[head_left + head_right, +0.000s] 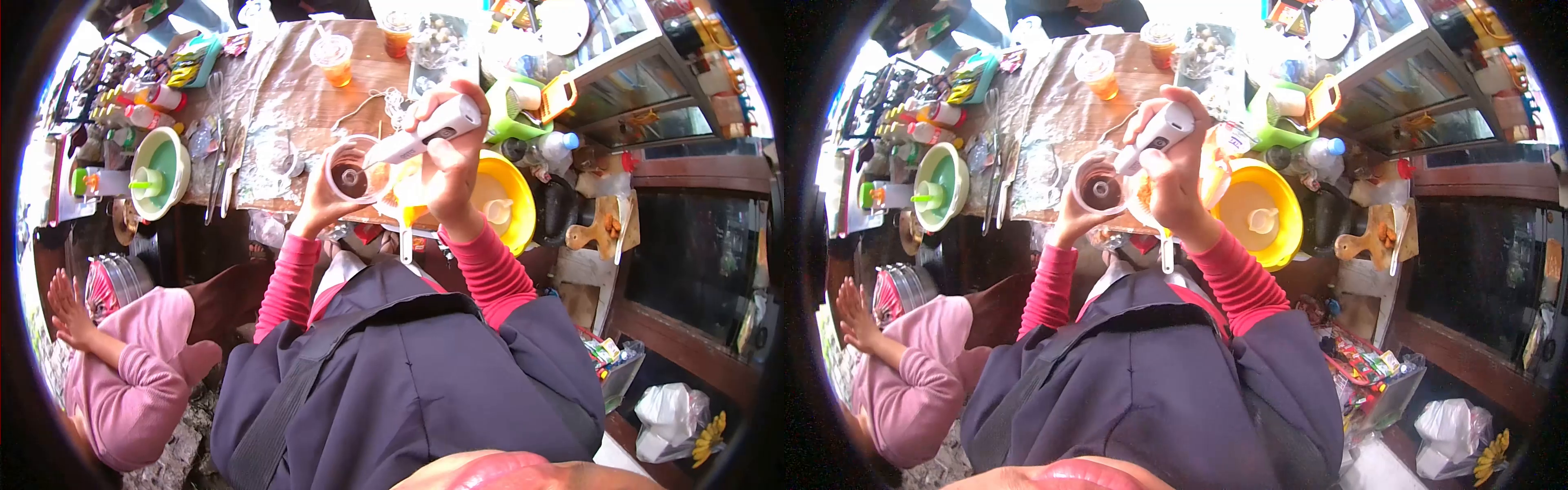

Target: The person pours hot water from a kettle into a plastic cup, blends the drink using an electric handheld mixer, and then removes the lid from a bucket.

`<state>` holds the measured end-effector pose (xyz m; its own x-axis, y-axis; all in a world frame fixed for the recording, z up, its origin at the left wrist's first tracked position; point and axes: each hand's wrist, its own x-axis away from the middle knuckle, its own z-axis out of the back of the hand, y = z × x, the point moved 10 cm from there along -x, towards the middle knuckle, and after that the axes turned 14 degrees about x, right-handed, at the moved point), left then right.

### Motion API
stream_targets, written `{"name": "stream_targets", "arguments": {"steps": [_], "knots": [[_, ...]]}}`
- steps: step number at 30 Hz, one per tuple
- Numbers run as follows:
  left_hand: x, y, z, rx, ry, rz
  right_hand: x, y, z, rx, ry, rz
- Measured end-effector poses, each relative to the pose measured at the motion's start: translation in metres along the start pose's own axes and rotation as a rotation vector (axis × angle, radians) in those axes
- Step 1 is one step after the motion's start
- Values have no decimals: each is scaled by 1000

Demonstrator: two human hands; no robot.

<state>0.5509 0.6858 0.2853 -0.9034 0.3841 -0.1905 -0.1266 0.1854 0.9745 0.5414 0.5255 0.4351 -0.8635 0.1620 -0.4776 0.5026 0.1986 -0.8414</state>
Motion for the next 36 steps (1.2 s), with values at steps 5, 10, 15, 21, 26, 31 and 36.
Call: {"name": "stream_targets", "arguments": {"steps": [5, 10, 15, 21, 26, 31, 36], "knots": [[-3, -6, -3, -45, 53, -17, -9, 5, 34, -78, 141, -12], [-6, -7, -4, -35, 83, -41, -58, -63, 120, 232, 267, 144], [-4, -4, -2, 88, 112, -43, -121, -71, 188, 1142, -38, 23], [5, -2, 1, 73, 151, -60, -100, 64, 234, 1827, -661, -369], [17, -6, 8, 69, 183, -39, -64, 130, 250, 1746, -768, -24], [33, 0, 17, 96, 224, -33, -63, 153, 252, 1957, -1002, -311], [51, 8, 31, 43, 296, -33, -49, 196, 294, 2059, -1315, -385]]}}
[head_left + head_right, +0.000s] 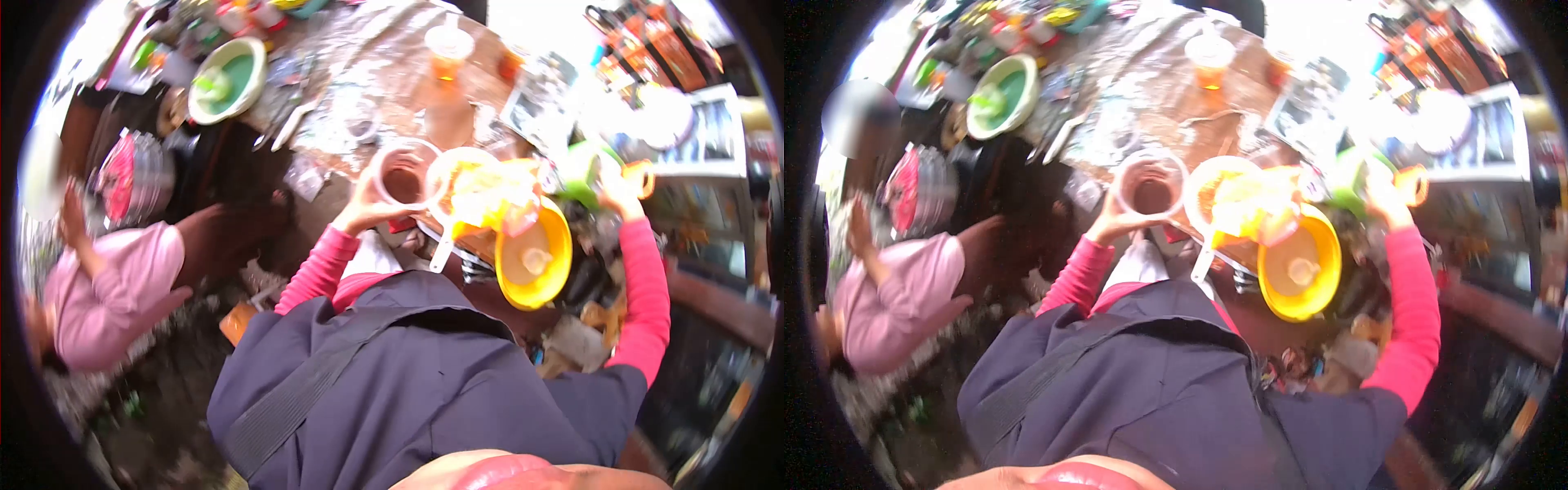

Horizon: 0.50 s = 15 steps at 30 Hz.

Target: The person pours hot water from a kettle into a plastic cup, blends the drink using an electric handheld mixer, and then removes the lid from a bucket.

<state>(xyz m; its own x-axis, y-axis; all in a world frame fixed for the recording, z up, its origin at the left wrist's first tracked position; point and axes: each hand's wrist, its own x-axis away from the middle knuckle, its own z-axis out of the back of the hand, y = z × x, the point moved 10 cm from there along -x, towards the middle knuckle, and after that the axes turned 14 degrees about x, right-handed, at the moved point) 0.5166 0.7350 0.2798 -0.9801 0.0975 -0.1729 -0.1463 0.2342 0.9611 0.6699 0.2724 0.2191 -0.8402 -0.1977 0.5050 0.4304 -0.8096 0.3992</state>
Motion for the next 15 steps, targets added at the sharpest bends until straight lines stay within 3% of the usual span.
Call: {"name": "stream_targets", "arguments": {"steps": [1, 3, 5, 9, 15], "knots": [[3, 2, 3, 24, 12, 9, -4, 5, -9, -61, 90, 26], [9, 6, 10, 46, 30, 3, -4, 6, -20, -55, -46, 32], [20, 8, 18, 74, 48, 4, -13, 12, -40, 3, 9, 96], [39, 27, 35, 57, 77, -28, 0, -12, 1, 27, 27, 152], [67, 41, 84, 49, 93, -95, 18, -7, 13, 256, 134, 27]]}}
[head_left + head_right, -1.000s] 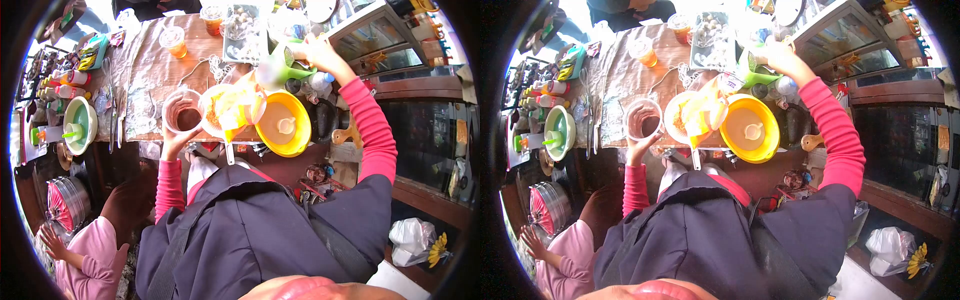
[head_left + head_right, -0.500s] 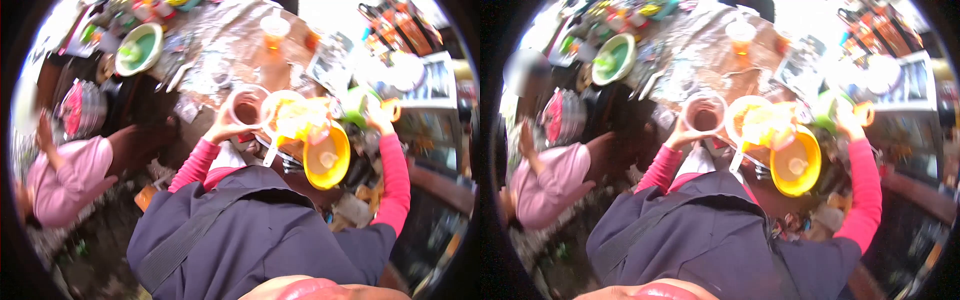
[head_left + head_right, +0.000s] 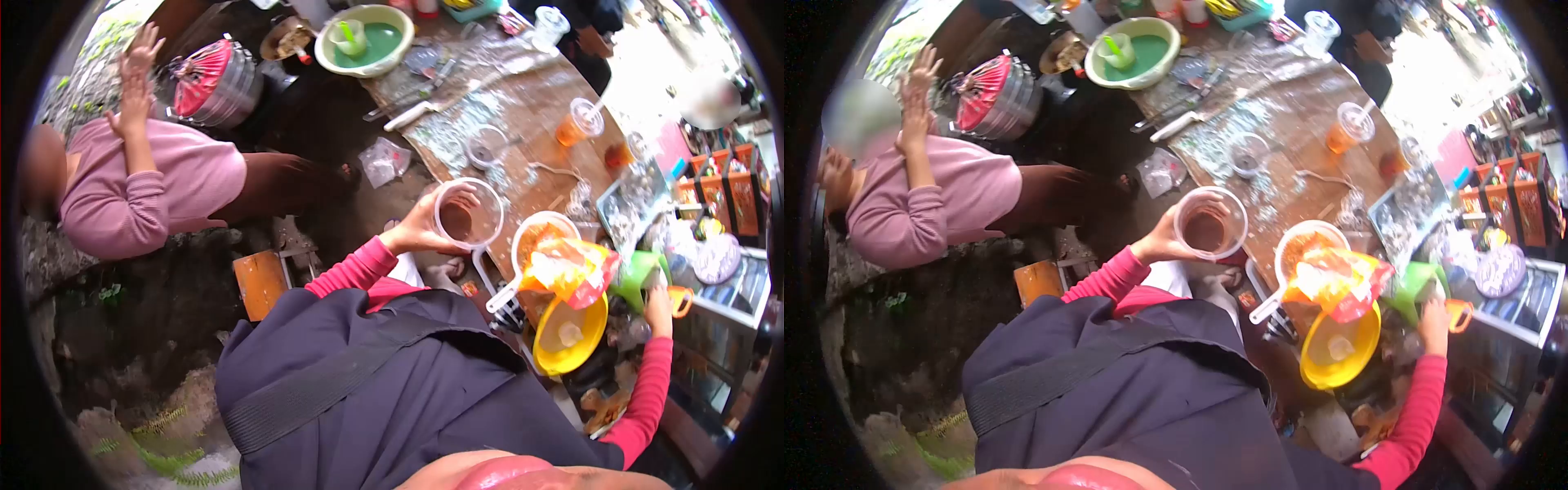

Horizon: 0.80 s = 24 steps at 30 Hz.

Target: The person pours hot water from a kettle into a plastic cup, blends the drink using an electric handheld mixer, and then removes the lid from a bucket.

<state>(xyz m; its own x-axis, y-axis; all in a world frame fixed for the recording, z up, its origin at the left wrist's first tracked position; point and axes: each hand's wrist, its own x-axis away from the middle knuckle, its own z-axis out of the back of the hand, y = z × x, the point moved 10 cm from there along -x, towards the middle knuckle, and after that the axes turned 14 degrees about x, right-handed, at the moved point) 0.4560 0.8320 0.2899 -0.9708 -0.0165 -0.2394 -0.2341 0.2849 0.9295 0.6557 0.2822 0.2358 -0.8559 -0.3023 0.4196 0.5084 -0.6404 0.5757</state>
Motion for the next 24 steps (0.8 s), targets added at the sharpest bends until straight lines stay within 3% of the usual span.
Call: {"name": "stream_targets", "arguments": {"steps": [3, 5, 7, 9, 10, 11, 13, 14, 16, 17, 20, 24], "knots": [[11, 13, 38, -28, 24, 13, 7, -5, 13, 135, 107, 71], [21, 31, 68, -27, 42, 33, 10, 9, 29, -52, -118, -80], [29, 50, 107, 44, 95, -14, 28, 26, 87, -144, 64, -224], [41, 69, 153, 73, 163, -55, 44, 60, 92, -301, 266, -461], [44, 82, 177, 50, 171, -62, 54, 52, 115, -279, 461, -465], [49, 93, 199, 36, 183, -66, 51, 40, 122, -273, 464, -464], [58, 119, 250, -44, 250, -88, 55, -17, 183, -709, 403, -512], [63, 127, 274, -41, 271, -97, 48, -55, 207, -1012, 522, -423], [68, 147, 322, -34, 320, -144, 38, -140, 288, -750, 527, -354], [71, 155, 343, -24, 349, -173, 21, -177, 300, -965, 517, -267], [74, 174, 399, -13, 450, -245, -8, -278, 365, -1148, 366, -110], [71, 181, 463, -70, 592, -318, -46, -355, 424, -1227, 294, 62]]}}
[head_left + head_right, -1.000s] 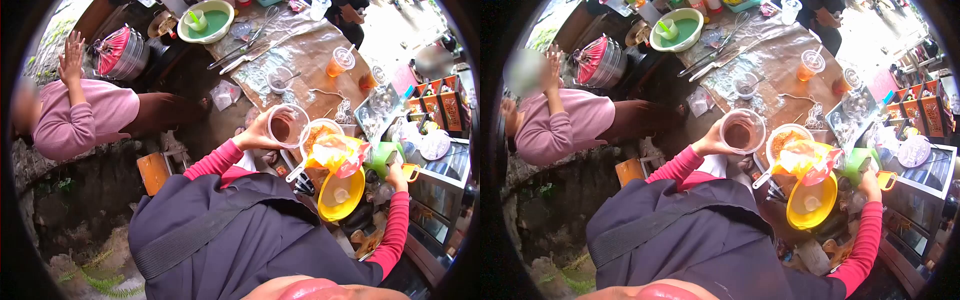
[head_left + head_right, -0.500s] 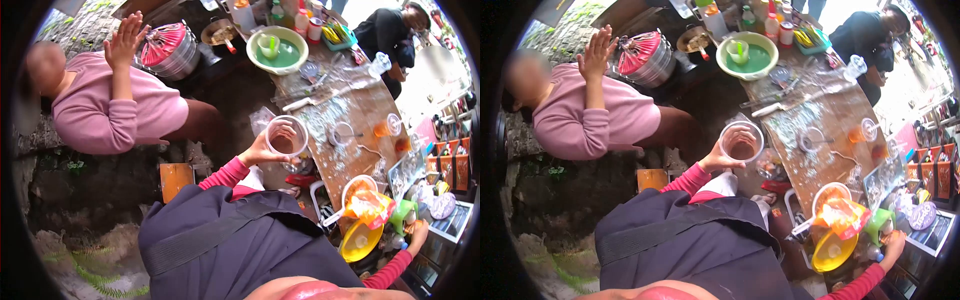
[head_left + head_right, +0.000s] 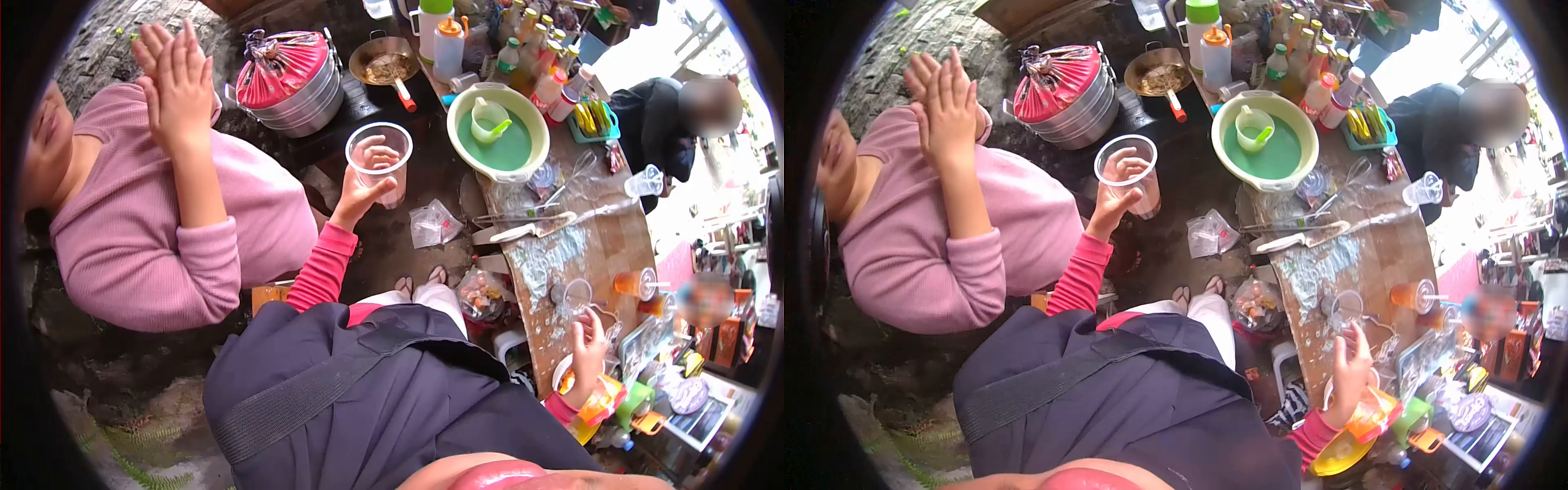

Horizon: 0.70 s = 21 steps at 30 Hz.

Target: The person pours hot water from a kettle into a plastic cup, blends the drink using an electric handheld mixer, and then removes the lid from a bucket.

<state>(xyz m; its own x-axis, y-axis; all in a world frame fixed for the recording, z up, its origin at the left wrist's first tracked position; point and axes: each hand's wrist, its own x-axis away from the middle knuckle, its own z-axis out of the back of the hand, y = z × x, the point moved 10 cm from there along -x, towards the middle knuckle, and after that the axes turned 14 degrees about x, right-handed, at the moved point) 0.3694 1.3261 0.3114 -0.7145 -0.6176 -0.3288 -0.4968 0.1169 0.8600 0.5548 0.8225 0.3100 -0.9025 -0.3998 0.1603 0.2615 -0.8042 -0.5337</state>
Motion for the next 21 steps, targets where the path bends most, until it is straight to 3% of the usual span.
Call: {"name": "stream_targets", "arguments": {"steps": [6, 13, 17, 21], "knots": [[-58, 15, 50, -89, 148, -101, -84, -107, -59, -154, -198, 268], [-167, 32, 135, -40, 300, -243, -166, -318, -98, -188, -267, 734], [-282, 31, 227, -282, 378, -340, -208, -423, -132, -283, -372, 856], [-419, 34, 318, -542, 493, -290, -284, -519, -194, -288, -421, 782]]}}
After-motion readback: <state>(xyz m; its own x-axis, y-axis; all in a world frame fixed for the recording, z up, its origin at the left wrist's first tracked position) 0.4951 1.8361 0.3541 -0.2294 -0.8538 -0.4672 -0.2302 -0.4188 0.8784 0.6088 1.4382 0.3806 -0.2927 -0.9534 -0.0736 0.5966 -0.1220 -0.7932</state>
